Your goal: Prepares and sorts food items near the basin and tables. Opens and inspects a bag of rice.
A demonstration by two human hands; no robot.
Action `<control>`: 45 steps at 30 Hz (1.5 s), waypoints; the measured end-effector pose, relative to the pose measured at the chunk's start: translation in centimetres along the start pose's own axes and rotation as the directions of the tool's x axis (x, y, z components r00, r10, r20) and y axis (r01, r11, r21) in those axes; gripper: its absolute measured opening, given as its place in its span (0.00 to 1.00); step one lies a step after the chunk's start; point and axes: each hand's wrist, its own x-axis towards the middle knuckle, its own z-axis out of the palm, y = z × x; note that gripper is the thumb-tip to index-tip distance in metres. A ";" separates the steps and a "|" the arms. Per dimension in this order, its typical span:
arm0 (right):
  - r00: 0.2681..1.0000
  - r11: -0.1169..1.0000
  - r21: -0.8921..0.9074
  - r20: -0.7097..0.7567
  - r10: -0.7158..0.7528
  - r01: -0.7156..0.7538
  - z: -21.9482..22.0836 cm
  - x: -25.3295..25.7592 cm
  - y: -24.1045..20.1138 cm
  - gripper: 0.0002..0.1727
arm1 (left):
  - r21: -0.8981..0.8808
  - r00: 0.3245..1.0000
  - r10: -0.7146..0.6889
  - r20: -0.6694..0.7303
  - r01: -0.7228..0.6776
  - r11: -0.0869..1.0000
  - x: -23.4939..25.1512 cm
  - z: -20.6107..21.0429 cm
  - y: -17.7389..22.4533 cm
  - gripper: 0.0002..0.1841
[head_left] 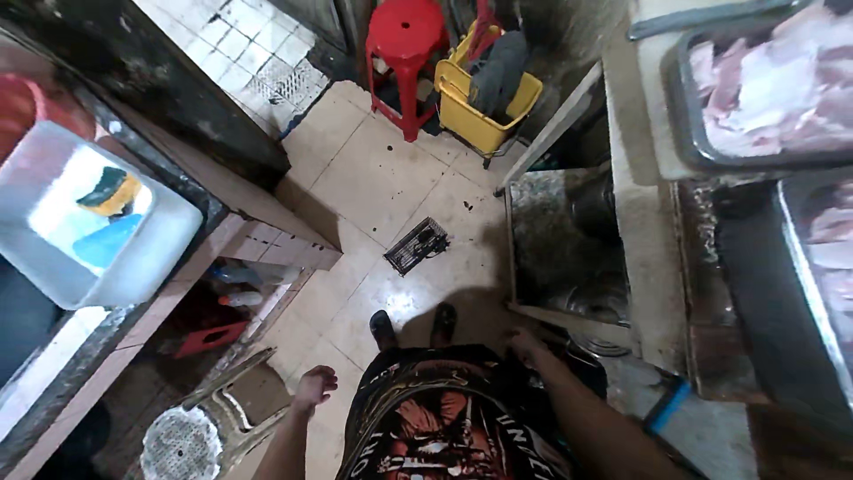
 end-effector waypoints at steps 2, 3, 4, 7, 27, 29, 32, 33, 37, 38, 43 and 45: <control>0.999 0.999 0.004 0.035 0.037 -0.037 -0.7 -0.9 0.6 0.30 | -0.001 0.999 0.019 -0.028 -0.019 1.000 -0.7 -0.1 2.0 0.14; 0.998 0.999 0.005 0.039 0.046 -0.046 -0.9 -0.5 1.2 0.29 | -0.002 0.999 0.033 -0.040 -0.033 0.999 -1.0 0.0 2.9 0.14; 0.998 0.999 0.005 0.044 0.051 -0.051 -1.1 0.0 1.9 0.30 | -0.006 0.998 0.046 -0.053 -0.046 0.999 -1.4 0.2 3.9 0.14; 0.997 0.999 -0.001 0.061 0.042 -0.042 -2.0 0.6 2.9 0.30 | -0.015 0.995 0.086 -0.056 -0.087 0.996 -2.5 1.2 5.9 0.14; 0.997 0.999 0.025 0.069 0.026 -0.028 -5.5 1.4 5.8 0.30 | -0.101 0.995 0.050 -0.081 -0.058 0.993 -3.2 6.1 4.5 0.16; 0.997 0.999 0.014 0.063 0.038 -0.039 -5.5 1.1 5.9 0.29 | -0.113 0.995 0.061 -0.083 -0.071 0.991 -3.3 6.4 5.4 0.16; 0.998 0.999 -0.044 0.060 0.022 -0.020 -5.3 1.0 5.2 0.30 | -0.124 0.996 0.063 -0.070 -0.071 0.990 -4.0 6.8 5.4 0.16; 0.997 0.998 -0.065 0.071 0.016 -0.011 -5.0 1.2 5.0 0.30 | -0.120 0.996 0.056 -0.064 -0.063 0.991 -4.2 6.8 4.7 0.16; 0.998 1.000 0.012 0.062 -0.003 0.003 -4.6 1.2 2.5 0.30 | -0.060 0.999 0.026 -0.030 -0.028 0.998 -4.2 6.7 1.5 0.16; 0.999 0.999 0.042 0.046 -0.021 0.019 -4.5 1.1 2.0 0.30 | -0.040 1.000 0.003 -0.023 -0.003 0.999 -4.1 6.6 0.5 0.16; 0.992 0.986 0.117 0.035 -0.124 0.120 -4.5 0.1 -0.2 0.31 | 0.006 0.997 -0.064 -0.038 0.065 0.998 -3.2 5.7 -0.9 0.16; 0.993 0.987 0.116 0.038 -0.112 0.107 -4.0 0.0 -0.1 0.31 | 0.000 0.999 -0.032 -0.030 0.032 0.999 -2.9 5.0 0.0 0.16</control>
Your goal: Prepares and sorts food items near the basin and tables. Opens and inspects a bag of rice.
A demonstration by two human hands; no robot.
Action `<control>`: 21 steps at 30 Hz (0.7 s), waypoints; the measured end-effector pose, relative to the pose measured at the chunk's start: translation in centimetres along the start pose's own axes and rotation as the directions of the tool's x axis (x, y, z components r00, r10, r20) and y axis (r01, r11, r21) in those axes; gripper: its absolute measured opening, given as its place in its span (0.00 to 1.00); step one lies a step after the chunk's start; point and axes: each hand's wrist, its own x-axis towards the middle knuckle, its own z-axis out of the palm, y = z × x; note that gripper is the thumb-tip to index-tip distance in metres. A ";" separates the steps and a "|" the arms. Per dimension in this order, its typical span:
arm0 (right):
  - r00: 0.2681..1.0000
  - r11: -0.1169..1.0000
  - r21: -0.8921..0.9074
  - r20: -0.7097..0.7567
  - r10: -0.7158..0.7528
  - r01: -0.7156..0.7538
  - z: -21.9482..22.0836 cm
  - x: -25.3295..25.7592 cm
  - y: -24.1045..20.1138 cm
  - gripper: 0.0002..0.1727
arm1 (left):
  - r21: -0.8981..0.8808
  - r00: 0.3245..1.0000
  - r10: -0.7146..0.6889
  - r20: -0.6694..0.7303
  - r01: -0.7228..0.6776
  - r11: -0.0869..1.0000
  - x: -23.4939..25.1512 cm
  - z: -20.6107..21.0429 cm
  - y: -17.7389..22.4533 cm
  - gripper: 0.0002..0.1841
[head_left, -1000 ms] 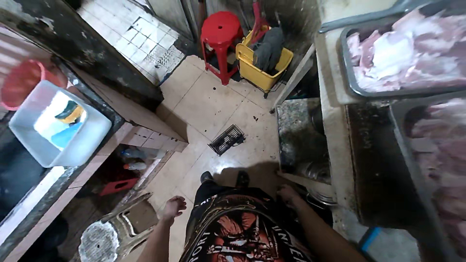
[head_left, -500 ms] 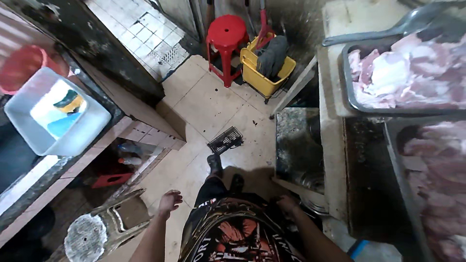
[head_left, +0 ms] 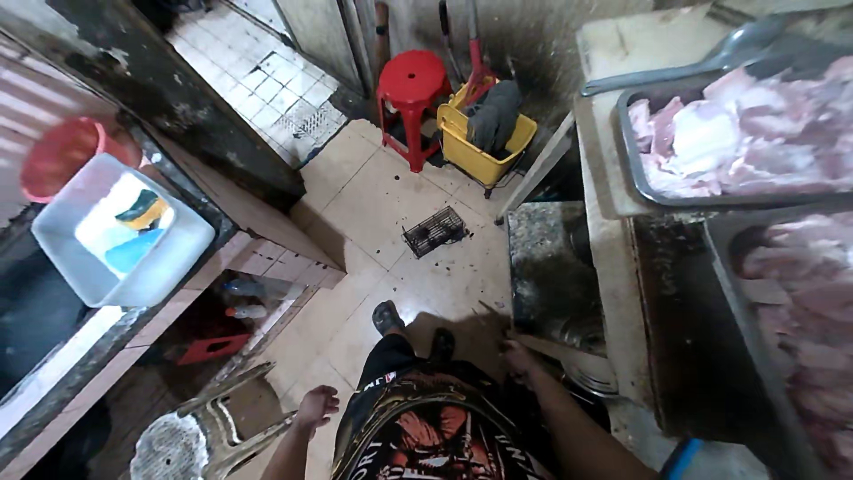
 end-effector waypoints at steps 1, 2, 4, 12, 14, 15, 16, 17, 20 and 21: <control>1.000 1.000 -0.012 0.002 0.017 -0.017 0.2 0.0 0.1 0.32 | -0.003 1.000 0.026 -0.001 -0.026 1.000 0.0 -0.3 0.7 0.16; 1.000 0.999 -0.030 0.004 0.031 -0.031 0.4 -0.1 0.2 0.32 | -0.011 0.998 0.057 0.002 -0.057 0.998 -0.1 -0.7 1.6 0.16; 0.999 0.997 -0.060 0.002 0.054 -0.053 1.0 -0.6 0.5 0.30 | -0.025 0.993 0.114 0.004 -0.114 0.993 -0.2 -1.4 3.2 0.15; 0.993 0.994 -0.019 -0.052 0.110 -0.111 3.5 -1.1 2.0 0.30 | 0.057 0.987 0.129 0.094 -0.135 0.989 3.8 -4.7 5.9 0.15; 0.988 0.991 0.047 -0.087 0.130 -0.126 4.8 -2.3 1.9 0.29 | 0.088 0.984 0.129 0.119 -0.140 0.986 5.0 -6.1 6.0 0.15; 0.985 0.988 0.073 -0.101 0.140 -0.133 5.5 -2.9 1.6 0.29 | 0.095 0.982 0.135 0.129 -0.148 0.984 5.5 -6.9 6.1 0.15; 0.982 0.986 0.089 -0.111 0.150 -0.140 6.2 -3.2 1.3 0.30 | 0.096 0.980 0.146 0.137 -0.160 0.982 6.0 -7.8 6.2 0.15; 0.980 0.985 0.091 -0.118 0.158 -0.147 7.0 -3.5 1.0 0.31 | 0.094 0.977 0.157 0.142 -0.171 0.981 6.5 -8.7 6.3 0.15; 0.978 0.984 0.083 -0.122 0.167 -0.158 9.5 -3.6 0.7 0.31 | 0.080 0.978 0.150 0.143 -0.163 0.983 8.0 -11.4 5.7 0.15; 0.977 0.983 0.075 -0.121 0.173 -0.165 10.3 -3.6 0.5 0.32 | 0.074 0.980 0.141 0.141 -0.153 0.986 8.5 -12.2 5.5 0.15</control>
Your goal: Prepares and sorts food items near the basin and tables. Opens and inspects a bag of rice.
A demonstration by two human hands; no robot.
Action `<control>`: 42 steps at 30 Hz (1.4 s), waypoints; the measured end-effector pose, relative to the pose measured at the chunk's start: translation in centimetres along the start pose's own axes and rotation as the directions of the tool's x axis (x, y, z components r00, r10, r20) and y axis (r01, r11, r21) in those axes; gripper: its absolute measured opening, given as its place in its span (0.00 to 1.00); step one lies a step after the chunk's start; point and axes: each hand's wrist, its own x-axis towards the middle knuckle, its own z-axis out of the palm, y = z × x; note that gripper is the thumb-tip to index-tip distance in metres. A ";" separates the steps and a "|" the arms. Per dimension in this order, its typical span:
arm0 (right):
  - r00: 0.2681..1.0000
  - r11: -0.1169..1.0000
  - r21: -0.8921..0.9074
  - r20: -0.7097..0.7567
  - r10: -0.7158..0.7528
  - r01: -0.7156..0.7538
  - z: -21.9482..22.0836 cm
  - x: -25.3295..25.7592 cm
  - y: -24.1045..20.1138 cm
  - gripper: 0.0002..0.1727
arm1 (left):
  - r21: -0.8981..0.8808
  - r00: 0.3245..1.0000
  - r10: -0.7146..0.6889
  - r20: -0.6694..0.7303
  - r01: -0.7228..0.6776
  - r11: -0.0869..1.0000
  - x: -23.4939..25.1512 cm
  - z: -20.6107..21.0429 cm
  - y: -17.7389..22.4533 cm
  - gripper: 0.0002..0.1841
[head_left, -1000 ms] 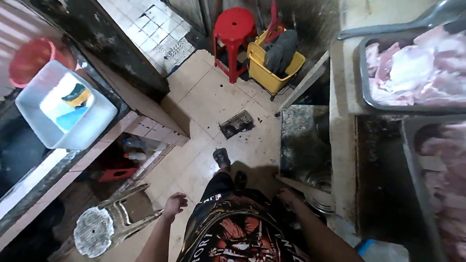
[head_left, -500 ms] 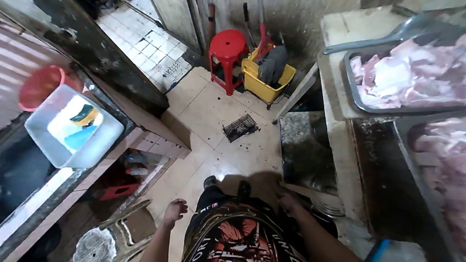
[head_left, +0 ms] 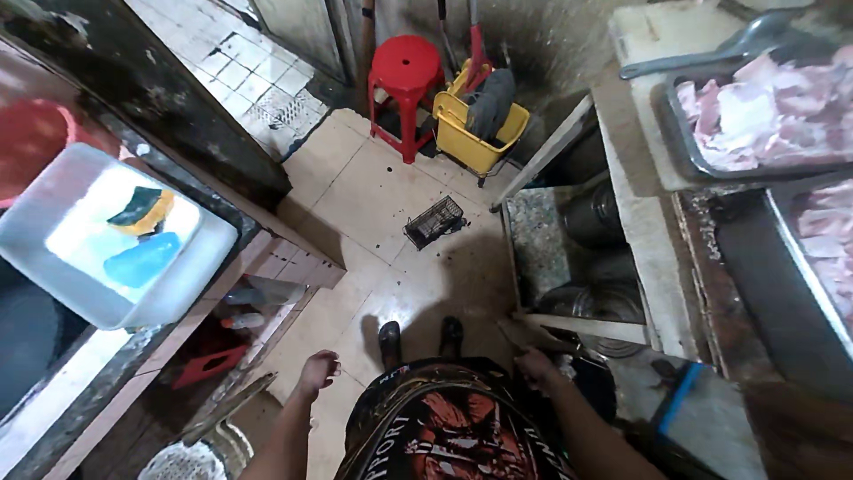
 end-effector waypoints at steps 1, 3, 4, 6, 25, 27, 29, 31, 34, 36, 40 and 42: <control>1.000 1.000 -0.003 -0.006 -0.002 0.002 0.8 -0.1 -0.1 0.31 | -0.005 1.000 -0.011 0.000 0.011 1.000 0.2 -0.8 -0.4 0.15; 1.000 1.000 0.008 -0.020 -0.003 0.004 2.3 -1.0 -0.4 0.32 | -0.001 1.000 -0.031 0.005 0.031 1.000 0.9 -2.2 -1.2 0.15; 1.000 1.000 0.018 -0.030 -0.002 0.002 2.8 -1.6 -0.6 0.33 | 0.004 0.999 -0.041 0.011 0.041 0.999 1.1 -2.7 -1.7 0.15; 0.998 1.000 0.018 -0.057 -0.004 0.005 3.8 -3.0 -0.9 0.32 | 0.018 0.998 -0.053 0.025 0.053 0.998 1.6 -3.5 -2.6 0.15; 0.965 0.910 0.414 -0.226 0.136 -0.032 15.2 -10.8 9.8 0.29 | 0.397 0.978 0.007 0.210 -0.092 0.913 5.8 -5.9 0.4 0.18; 0.962 0.891 0.454 -0.245 0.123 0.001 16.5 -11.4 10.5 0.29 | 0.436 0.979 0.017 0.203 -0.106 0.894 5.5 -5.7 1.3 0.17; 0.964 0.879 0.475 -0.247 0.097 0.034 17.5 -12.0 11.2 0.29 | 0.464 0.977 0.040 0.209 -0.135 0.875 5.1 -5.2 2.2 0.17; 0.964 0.875 0.480 -0.255 0.069 0.064 18.7 -12.7 11.9 0.30 | 0.490 0.972 0.074 0.223 -0.177 0.854 4.7 -4.3 2.6 0.17; 0.957 0.859 0.497 -0.289 0.027 0.126 20.3 -13.9 13.2 0.32 | 0.530 0.961 0.119 0.248 -0.237 0.814 3.4 -2.4 3.1 0.18; 0.957 0.833 0.532 -0.291 0.007 0.155 21.3 -14.5 14.9 0.33 | 0.572 0.953 0.139 0.271 -0.275 0.773 2.2 -0.9 2.9 0.19; 0.924 0.723 0.641 -0.382 0.011 0.257 25.0 -17.1 20.0 0.32 | 0.713 0.931 0.144 0.335 -0.351 0.608 0.4 1.7 1.4 0.24; 0.902 0.617 0.717 -0.431 0.028 0.324 27.7 -19.0 23.3 0.28 | 0.771 0.921 0.135 0.366 -0.381 0.510 -0.9 3.0 0.2 0.28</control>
